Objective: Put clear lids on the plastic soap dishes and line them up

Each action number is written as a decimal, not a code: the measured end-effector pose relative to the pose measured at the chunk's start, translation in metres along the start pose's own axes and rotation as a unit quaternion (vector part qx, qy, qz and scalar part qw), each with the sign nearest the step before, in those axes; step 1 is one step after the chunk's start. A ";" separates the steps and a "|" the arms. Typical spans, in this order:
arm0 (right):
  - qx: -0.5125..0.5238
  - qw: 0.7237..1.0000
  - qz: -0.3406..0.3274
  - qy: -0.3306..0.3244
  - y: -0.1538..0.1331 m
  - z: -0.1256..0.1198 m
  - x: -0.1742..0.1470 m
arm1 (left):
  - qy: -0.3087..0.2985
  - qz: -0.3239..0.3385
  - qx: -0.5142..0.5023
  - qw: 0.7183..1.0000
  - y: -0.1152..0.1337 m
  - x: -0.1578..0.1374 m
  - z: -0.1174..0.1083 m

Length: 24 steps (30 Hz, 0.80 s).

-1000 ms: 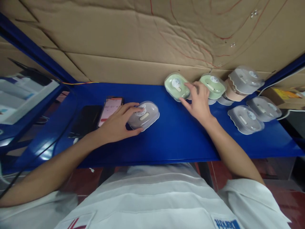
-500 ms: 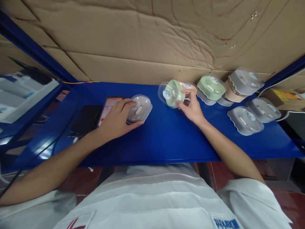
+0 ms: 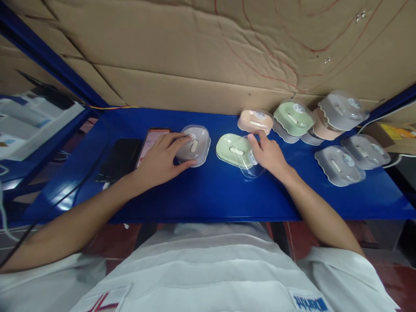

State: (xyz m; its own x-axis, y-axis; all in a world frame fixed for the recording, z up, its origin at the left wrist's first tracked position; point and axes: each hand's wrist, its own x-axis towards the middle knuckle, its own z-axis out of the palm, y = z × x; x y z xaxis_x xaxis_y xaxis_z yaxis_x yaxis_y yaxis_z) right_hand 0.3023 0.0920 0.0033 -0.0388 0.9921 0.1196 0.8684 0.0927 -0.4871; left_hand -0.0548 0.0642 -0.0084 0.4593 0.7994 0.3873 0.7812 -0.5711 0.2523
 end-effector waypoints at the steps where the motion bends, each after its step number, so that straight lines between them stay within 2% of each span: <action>1: -0.033 0.999 -0.019 0.019 0.000 -0.003 -0.002 | 0.008 -0.005 -0.016 1.000 -0.002 0.001 0.001; 4: -0.055 0.994 -0.080 0.045 0.000 -0.012 -0.007 | 0.027 -0.025 -0.066 0.997 -0.008 0.003 0.004; 6: -0.050 0.987 -0.145 0.043 -0.002 -0.017 -0.010 | 0.047 -0.022 -0.072 0.996 -0.011 0.004 0.007; 9: -0.069 0.969 -0.239 -0.001 -0.006 -0.020 -0.016 | 0.076 -0.004 -0.058 0.995 -0.014 0.006 0.009; 12: -0.095 0.948 -0.298 -0.057 -0.012 -0.015 -0.023 | 0.067 0.030 -0.050 0.996 -0.011 0.005 0.008; 15: -0.116 0.936 -0.324 -0.080 -0.015 -0.007 -0.026 | 0.034 0.083 -0.019 0.996 -0.003 0.002 0.004; 18: -0.141 0.935 -0.319 -0.068 -0.017 -0.002 -0.027 | -0.021 0.115 0.022 0.993 0.004 -0.002 0.003; 21: -0.172 0.930 -0.319 -0.057 -0.021 0.000 -0.030 | -0.075 0.116 0.035 0.990 0.005 -0.004 0.004; 24: -0.192 0.925 -0.322 -0.063 -0.026 0.000 -0.033 | -0.099 0.107 0.006 0.989 0.001 -0.003 0.003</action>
State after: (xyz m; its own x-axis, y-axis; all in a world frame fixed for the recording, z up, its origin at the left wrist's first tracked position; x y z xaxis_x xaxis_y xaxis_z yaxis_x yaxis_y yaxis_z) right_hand 0.2811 0.0574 0.0115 -0.6448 0.7465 0.1643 0.7564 0.6541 -0.0034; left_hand -0.0537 0.0617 -0.0122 0.6870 0.6824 0.2498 0.6621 -0.7294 0.1717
